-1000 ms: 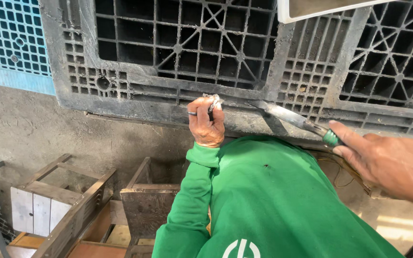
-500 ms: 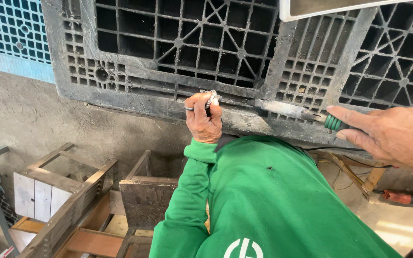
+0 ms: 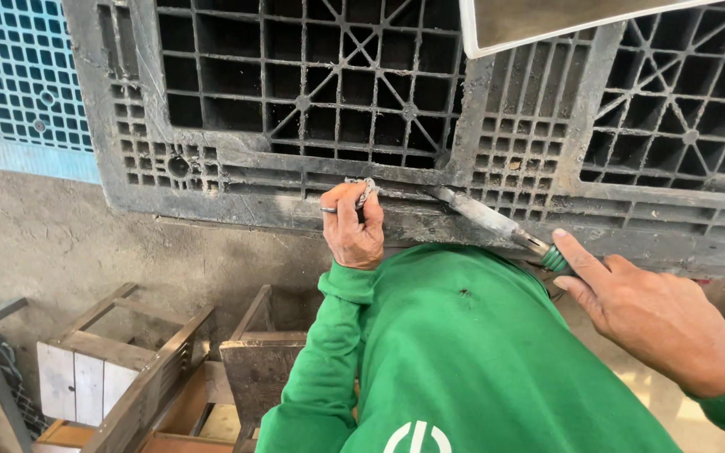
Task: The person uses a heated metal rod to melt and fuse sections of a black plastic crate. They apply the rod to the joints and use a small piece of plastic to fill the seams, smoothing the material as it cools.
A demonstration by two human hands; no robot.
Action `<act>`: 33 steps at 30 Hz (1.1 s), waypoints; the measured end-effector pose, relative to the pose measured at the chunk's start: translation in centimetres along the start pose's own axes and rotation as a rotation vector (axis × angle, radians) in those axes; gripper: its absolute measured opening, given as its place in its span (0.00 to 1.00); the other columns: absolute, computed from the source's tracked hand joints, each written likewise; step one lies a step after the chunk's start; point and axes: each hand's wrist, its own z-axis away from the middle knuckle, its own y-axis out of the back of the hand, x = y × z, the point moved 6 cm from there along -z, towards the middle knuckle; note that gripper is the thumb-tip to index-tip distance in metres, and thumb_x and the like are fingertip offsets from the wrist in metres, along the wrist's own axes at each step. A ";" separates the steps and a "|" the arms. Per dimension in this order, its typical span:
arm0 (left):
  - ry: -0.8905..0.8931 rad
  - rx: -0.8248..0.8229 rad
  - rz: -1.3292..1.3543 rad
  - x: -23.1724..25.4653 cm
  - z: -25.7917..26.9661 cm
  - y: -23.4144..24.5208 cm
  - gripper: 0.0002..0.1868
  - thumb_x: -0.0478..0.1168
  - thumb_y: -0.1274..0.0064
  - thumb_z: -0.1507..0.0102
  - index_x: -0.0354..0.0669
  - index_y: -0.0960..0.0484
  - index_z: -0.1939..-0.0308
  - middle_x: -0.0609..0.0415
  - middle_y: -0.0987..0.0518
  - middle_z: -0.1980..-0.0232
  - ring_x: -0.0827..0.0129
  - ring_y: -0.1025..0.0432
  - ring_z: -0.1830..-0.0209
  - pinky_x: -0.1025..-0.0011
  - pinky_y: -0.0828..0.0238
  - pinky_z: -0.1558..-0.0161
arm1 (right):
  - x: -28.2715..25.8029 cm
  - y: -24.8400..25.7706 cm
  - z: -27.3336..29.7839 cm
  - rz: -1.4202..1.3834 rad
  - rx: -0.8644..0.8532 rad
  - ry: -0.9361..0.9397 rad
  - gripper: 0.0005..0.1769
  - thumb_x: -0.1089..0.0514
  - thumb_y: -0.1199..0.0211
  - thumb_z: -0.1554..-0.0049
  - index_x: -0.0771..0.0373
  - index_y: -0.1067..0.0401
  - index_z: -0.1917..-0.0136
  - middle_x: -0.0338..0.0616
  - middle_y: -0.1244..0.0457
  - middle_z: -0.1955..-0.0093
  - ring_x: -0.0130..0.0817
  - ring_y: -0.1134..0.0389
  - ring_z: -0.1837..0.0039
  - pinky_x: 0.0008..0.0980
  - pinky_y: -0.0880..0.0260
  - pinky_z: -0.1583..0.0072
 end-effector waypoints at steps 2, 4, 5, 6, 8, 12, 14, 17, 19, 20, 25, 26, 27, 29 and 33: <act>-0.005 -0.032 0.017 0.0 -0.1 0.1 0.11 0.33 0.41 0.32 0.38 0.21 0.47 0.47 0.25 0.47 0.56 0.25 0.51 0.64 0.24 0.50 | -0.2 0.5 0.6 -0.118 0.119 0.015 0.37 0.38 0.41 0.42 0.49 0.38 0.22 0.43 0.35 0.66 0.46 0.32 0.69 0.42 0.33 0.68; -0.014 -0.049 0.041 -0.1 -0.2 0.3 0.11 0.32 0.40 0.33 0.38 0.21 0.46 0.47 0.25 0.47 0.56 0.25 0.51 0.65 0.23 0.51 | 0.3 0.3 1.5 -0.164 0.060 -0.060 0.34 0.40 0.42 0.42 0.46 0.36 0.24 0.38 0.35 0.66 0.42 0.33 0.69 0.40 0.34 0.67; -0.021 -0.050 0.057 -0.1 -0.3 0.3 0.12 0.32 0.40 0.33 0.38 0.21 0.46 0.47 0.25 0.47 0.57 0.25 0.51 0.65 0.22 0.51 | 0.6 0.3 1.7 -0.183 0.033 -0.095 0.33 0.40 0.43 0.43 0.44 0.35 0.25 0.35 0.35 0.66 0.40 0.33 0.69 0.39 0.34 0.67; -0.021 -0.052 0.067 -0.1 -0.2 0.4 0.12 0.31 0.40 0.33 0.38 0.21 0.46 0.47 0.25 0.46 0.57 0.24 0.52 0.66 0.22 0.52 | 0.6 0.4 1.7 -0.156 0.032 -0.097 0.34 0.40 0.43 0.43 0.43 0.36 0.24 0.35 0.35 0.66 0.39 0.33 0.69 0.39 0.34 0.66; -0.023 -0.056 0.075 -0.3 -0.2 0.3 0.12 0.31 0.40 0.33 0.38 0.21 0.46 0.47 0.25 0.46 0.57 0.24 0.52 0.65 0.22 0.52 | 0.3 0.4 1.7 -0.111 0.031 -0.105 0.37 0.39 0.42 0.43 0.41 0.36 0.21 0.34 0.35 0.64 0.39 0.33 0.69 0.38 0.34 0.66; -0.020 -0.064 0.086 -0.2 -0.1 0.5 0.12 0.32 0.39 0.33 0.38 0.21 0.46 0.48 0.25 0.46 0.58 0.24 0.51 0.67 0.21 0.52 | -1.0 1.8 1.0 -0.126 0.154 0.007 0.32 0.41 0.43 0.42 0.44 0.34 0.26 0.36 0.36 0.66 0.39 0.34 0.69 0.38 0.35 0.67; -0.005 -0.088 0.121 -0.5 -0.2 0.4 0.12 0.32 0.39 0.33 0.39 0.21 0.46 0.48 0.24 0.46 0.59 0.24 0.52 0.67 0.21 0.53 | -1.1 1.7 0.3 -0.070 0.107 -0.013 0.32 0.39 0.44 0.42 0.40 0.35 0.25 0.36 0.38 0.68 0.40 0.34 0.70 0.39 0.34 0.67; -0.009 -0.110 0.123 -0.6 0.0 0.4 0.12 0.32 0.40 0.32 0.39 0.21 0.46 0.48 0.24 0.46 0.60 0.23 0.52 0.68 0.20 0.53 | -0.7 1.5 -0.3 0.059 0.029 0.003 0.35 0.36 0.47 0.41 0.35 0.37 0.20 0.35 0.38 0.68 0.39 0.34 0.70 0.39 0.34 0.67; -0.027 -0.113 0.116 -0.7 -0.1 0.4 0.12 0.32 0.40 0.33 0.38 0.21 0.45 0.48 0.24 0.45 0.60 0.23 0.51 0.69 0.20 0.53 | 0.7 1.3 -0.7 0.029 -0.041 -0.047 0.35 0.35 0.47 0.41 0.32 0.38 0.21 0.33 0.36 0.66 0.38 0.33 0.70 0.37 0.33 0.68; -0.037 -0.112 0.116 -0.7 -0.1 0.3 0.12 0.32 0.40 0.33 0.38 0.21 0.45 0.47 0.25 0.45 0.60 0.23 0.51 0.69 0.20 0.53 | 1.4 1.2 -0.7 0.014 -0.075 -0.072 0.35 0.34 0.48 0.42 0.31 0.39 0.21 0.32 0.36 0.66 0.37 0.33 0.70 0.36 0.33 0.68; -0.032 -0.117 0.110 -0.7 0.0 0.3 0.13 0.33 0.40 0.32 0.38 0.21 0.45 0.47 0.25 0.45 0.61 0.24 0.51 0.70 0.20 0.53 | 3.1 0.9 -0.4 0.106 -0.104 -0.114 0.32 0.33 0.48 0.41 0.32 0.36 0.24 0.31 0.34 0.67 0.33 0.32 0.71 0.35 0.32 0.67; -0.024 -0.116 0.112 -0.6 0.0 0.3 0.12 0.33 0.41 0.32 0.38 0.21 0.44 0.48 0.25 0.45 0.62 0.24 0.51 0.70 0.19 0.52 | 3.2 0.8 -0.5 0.091 -0.082 -0.102 0.31 0.33 0.47 0.41 0.32 0.36 0.25 0.32 0.34 0.67 0.34 0.32 0.70 0.36 0.32 0.67; -0.016 -0.114 0.114 -0.6 0.0 0.4 0.12 0.33 0.41 0.31 0.38 0.21 0.44 0.48 0.24 0.45 0.62 0.24 0.51 0.70 0.19 0.52 | 3.2 0.5 -0.3 -0.008 -0.084 -0.120 0.32 0.34 0.46 0.41 0.32 0.35 0.25 0.32 0.32 0.64 0.35 0.31 0.69 0.36 0.30 0.65; -0.013 -0.091 0.116 -0.3 -0.2 0.5 0.12 0.33 0.41 0.31 0.39 0.21 0.44 0.50 0.25 0.45 0.64 0.24 0.50 0.70 0.20 0.52 | 2.8 0.0 0.4 -0.196 -0.086 -0.152 0.33 0.35 0.42 0.42 0.32 0.35 0.23 0.33 0.29 0.59 0.37 0.28 0.66 0.37 0.27 0.62; 0.132 -0.103 0.198 -0.2 -0.6 1.3 0.11 0.34 0.42 0.31 0.39 0.19 0.45 0.52 0.24 0.45 0.72 0.28 0.57 0.75 0.27 0.61 | 0.1 0.3 1.2 -0.543 0.213 -0.028 0.32 0.45 0.42 0.43 0.52 0.35 0.27 0.53 0.30 0.45 0.51 0.26 0.52 0.41 0.25 0.53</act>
